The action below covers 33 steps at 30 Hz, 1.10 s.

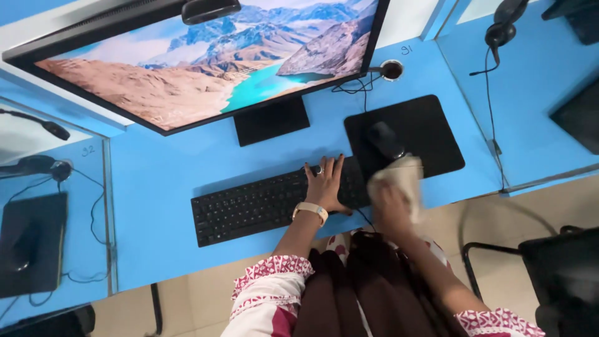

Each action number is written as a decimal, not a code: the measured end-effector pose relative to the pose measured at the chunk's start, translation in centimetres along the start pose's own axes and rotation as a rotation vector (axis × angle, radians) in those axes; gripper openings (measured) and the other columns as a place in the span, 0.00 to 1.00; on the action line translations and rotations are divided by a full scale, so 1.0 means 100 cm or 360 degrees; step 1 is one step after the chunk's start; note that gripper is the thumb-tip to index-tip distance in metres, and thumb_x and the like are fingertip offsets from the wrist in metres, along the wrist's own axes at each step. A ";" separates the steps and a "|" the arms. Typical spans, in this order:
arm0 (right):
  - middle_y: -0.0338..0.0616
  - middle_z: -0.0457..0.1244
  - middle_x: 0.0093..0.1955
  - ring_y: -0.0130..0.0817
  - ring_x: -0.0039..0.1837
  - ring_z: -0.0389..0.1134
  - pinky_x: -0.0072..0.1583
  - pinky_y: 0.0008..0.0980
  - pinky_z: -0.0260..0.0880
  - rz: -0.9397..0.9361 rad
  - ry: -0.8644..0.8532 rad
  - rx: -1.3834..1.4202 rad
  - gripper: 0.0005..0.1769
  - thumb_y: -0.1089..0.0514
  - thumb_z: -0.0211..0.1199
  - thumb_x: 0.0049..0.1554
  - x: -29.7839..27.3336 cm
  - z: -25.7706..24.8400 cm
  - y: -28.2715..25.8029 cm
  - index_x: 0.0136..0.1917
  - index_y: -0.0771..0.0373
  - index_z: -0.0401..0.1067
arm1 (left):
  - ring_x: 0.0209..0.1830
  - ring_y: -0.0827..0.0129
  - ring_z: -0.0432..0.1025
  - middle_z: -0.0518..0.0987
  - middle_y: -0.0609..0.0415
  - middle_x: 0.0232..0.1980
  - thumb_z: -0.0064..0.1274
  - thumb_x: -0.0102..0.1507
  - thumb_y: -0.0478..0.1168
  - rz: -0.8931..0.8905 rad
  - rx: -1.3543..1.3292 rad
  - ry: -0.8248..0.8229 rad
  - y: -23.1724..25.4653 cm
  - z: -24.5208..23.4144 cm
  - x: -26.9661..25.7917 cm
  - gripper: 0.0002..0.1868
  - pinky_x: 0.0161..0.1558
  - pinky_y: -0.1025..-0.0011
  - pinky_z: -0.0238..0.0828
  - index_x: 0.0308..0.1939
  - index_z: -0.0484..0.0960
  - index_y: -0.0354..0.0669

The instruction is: Cleaning a computer workstation, including headphones, mouse, mousepad, keyboard, and monitor using a cloth.

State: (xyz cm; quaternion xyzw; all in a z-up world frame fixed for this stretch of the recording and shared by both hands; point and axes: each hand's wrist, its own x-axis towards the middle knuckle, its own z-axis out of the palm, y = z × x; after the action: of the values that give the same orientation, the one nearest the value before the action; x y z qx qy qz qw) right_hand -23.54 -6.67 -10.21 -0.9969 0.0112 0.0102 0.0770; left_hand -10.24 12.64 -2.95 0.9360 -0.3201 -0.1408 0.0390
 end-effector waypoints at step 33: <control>0.51 0.67 0.60 0.50 0.56 0.72 0.57 0.46 0.73 0.0111 0.0456 0.0671 0.24 0.63 0.61 0.61 0.110 -0.095 -0.248 0.70 0.58 0.64 | 0.84 0.42 0.24 0.32 0.39 0.84 0.38 0.68 0.70 -0.1082 -0.0209 0.0422 -0.311 0.053 -0.228 0.52 0.73 0.31 0.28 0.82 0.35 0.42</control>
State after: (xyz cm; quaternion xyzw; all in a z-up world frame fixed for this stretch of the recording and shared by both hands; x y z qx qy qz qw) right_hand -11.81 16.15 2.78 -0.9491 0.0583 -0.1311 0.2803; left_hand -10.71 51.29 -7.68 0.9945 0.0266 -0.0435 0.0910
